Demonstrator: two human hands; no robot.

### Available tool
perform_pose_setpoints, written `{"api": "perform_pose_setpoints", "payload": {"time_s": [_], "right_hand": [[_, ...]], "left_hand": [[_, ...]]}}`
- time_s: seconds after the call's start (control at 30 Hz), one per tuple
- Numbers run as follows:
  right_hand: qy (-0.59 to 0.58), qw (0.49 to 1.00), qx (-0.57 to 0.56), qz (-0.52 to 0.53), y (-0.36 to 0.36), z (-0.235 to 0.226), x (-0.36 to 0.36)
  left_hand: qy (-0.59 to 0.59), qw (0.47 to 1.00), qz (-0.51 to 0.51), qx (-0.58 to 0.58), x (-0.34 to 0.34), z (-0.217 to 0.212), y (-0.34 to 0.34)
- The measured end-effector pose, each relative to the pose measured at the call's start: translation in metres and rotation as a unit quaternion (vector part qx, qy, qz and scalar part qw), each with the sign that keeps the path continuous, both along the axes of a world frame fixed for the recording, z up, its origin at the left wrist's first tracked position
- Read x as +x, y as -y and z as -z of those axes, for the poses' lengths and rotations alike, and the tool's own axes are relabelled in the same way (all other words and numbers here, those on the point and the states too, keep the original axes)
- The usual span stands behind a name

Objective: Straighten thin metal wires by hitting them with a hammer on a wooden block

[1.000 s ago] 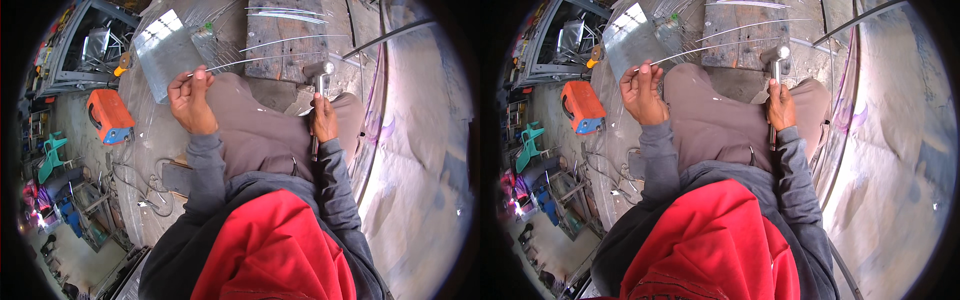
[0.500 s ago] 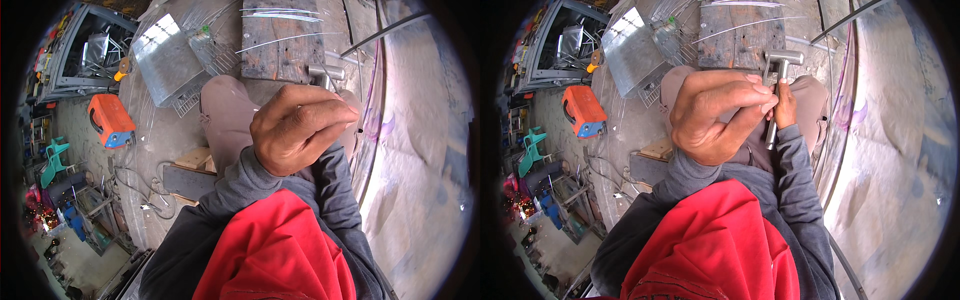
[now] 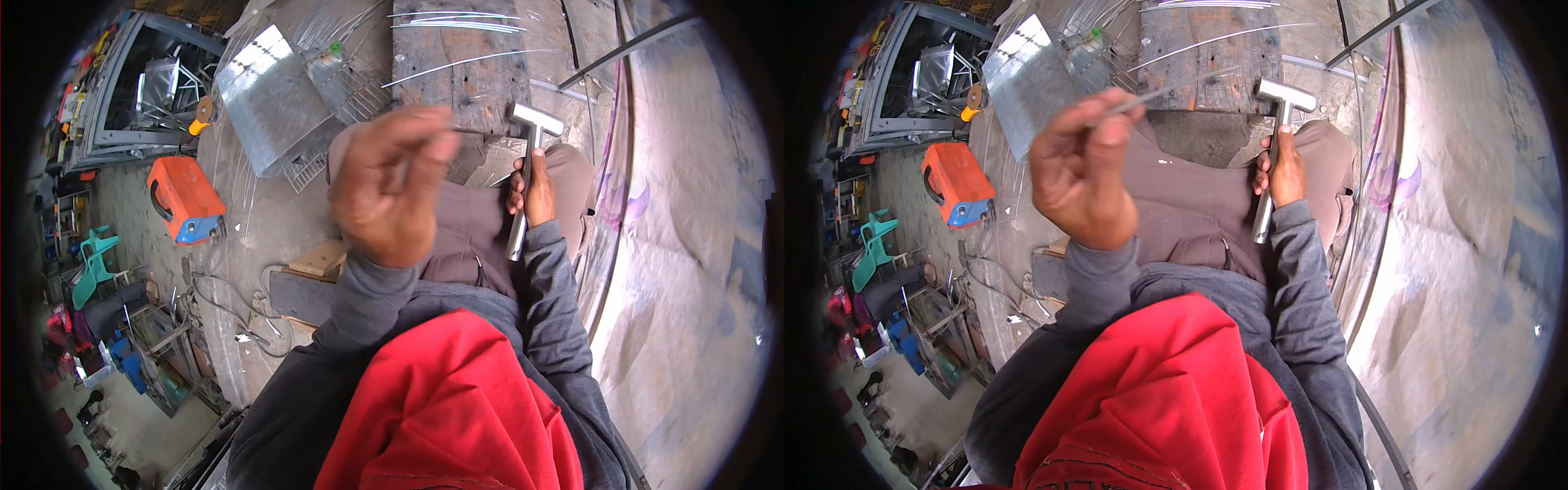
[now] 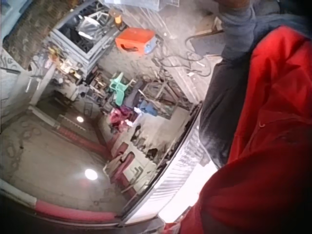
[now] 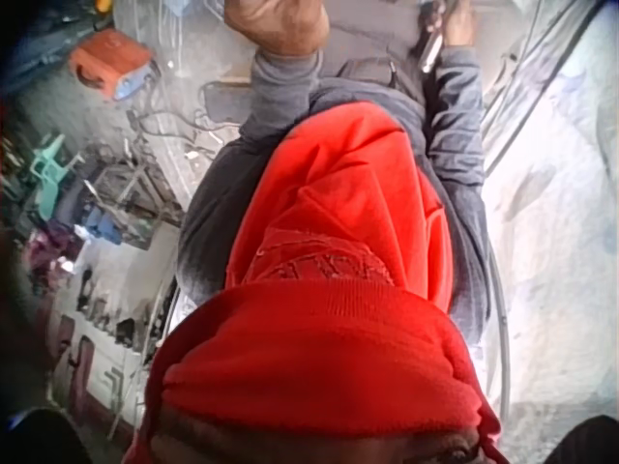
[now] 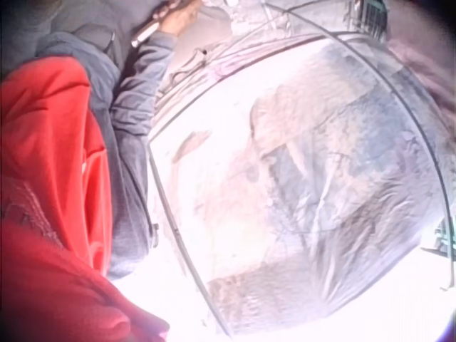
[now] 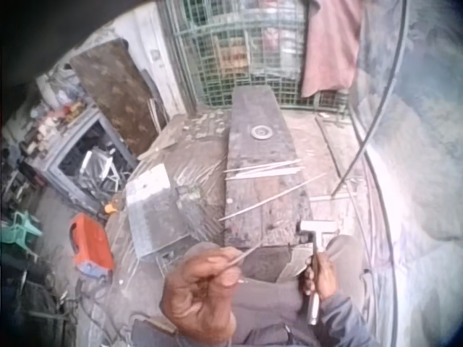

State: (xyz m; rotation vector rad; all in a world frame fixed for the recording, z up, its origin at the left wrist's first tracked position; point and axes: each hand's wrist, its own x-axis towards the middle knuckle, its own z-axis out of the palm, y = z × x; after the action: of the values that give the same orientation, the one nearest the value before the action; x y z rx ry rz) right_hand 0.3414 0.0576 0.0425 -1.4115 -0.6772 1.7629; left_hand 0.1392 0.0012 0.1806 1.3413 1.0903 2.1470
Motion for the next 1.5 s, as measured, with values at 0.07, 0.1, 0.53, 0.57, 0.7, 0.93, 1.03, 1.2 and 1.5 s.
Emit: {"api": "perform_pose_setpoints", "payload": {"time_s": [0.07, 0.1, 0.53, 0.57, 0.7, 0.93, 1.03, 1.2, 1.5], "right_hand": [[0.006, 1.0, 0.007, 0.005, 0.001, -0.001, 0.003], [0.011, 1.0, 0.003, 0.004, 0.001, -0.002, 0.001], [0.025, 0.999, 0.02, 0.006, 0.001, -0.001, 0.0], [0.025, 0.999, 0.021, 0.005, 0.001, -0.002, 0.0], [0.015, 1.0, 0.018, 0.008, 0.001, -0.001, -0.001], [-0.01, 1.0, 0.014, 0.016, 0.002, 0.001, -0.004], [-0.006, 1.0, 0.014, 0.017, 0.002, 0.001, -0.004], [-0.01, 1.0, 0.013, 0.022, 0.003, 0.001, -0.005], [-0.002, 1.0, 0.013, 0.019, 0.003, -0.002, -0.005]], "left_hand": [[0.115, 0.991, -0.049, -0.056, -0.027, 0.008, -0.005], [0.113, 0.991, -0.049, -0.056, -0.045, 0.018, -0.008], [0.416, 0.873, -0.046, -0.249, -0.114, 0.153, -0.022], [0.417, 0.873, -0.046, -0.249, -0.114, 0.154, -0.023], [0.397, 0.877, -0.015, -0.271, -0.096, 0.152, -0.025], [0.388, 0.865, 0.016, -0.317, -0.075, 0.155, -0.027], [0.387, 0.859, 0.039, -0.334, -0.081, 0.154, -0.027], [0.388, 0.843, 0.046, -0.369, -0.085, 0.152, -0.028], [0.393, 0.85, 0.04, -0.35, -0.085, 0.161, -0.028]]}}
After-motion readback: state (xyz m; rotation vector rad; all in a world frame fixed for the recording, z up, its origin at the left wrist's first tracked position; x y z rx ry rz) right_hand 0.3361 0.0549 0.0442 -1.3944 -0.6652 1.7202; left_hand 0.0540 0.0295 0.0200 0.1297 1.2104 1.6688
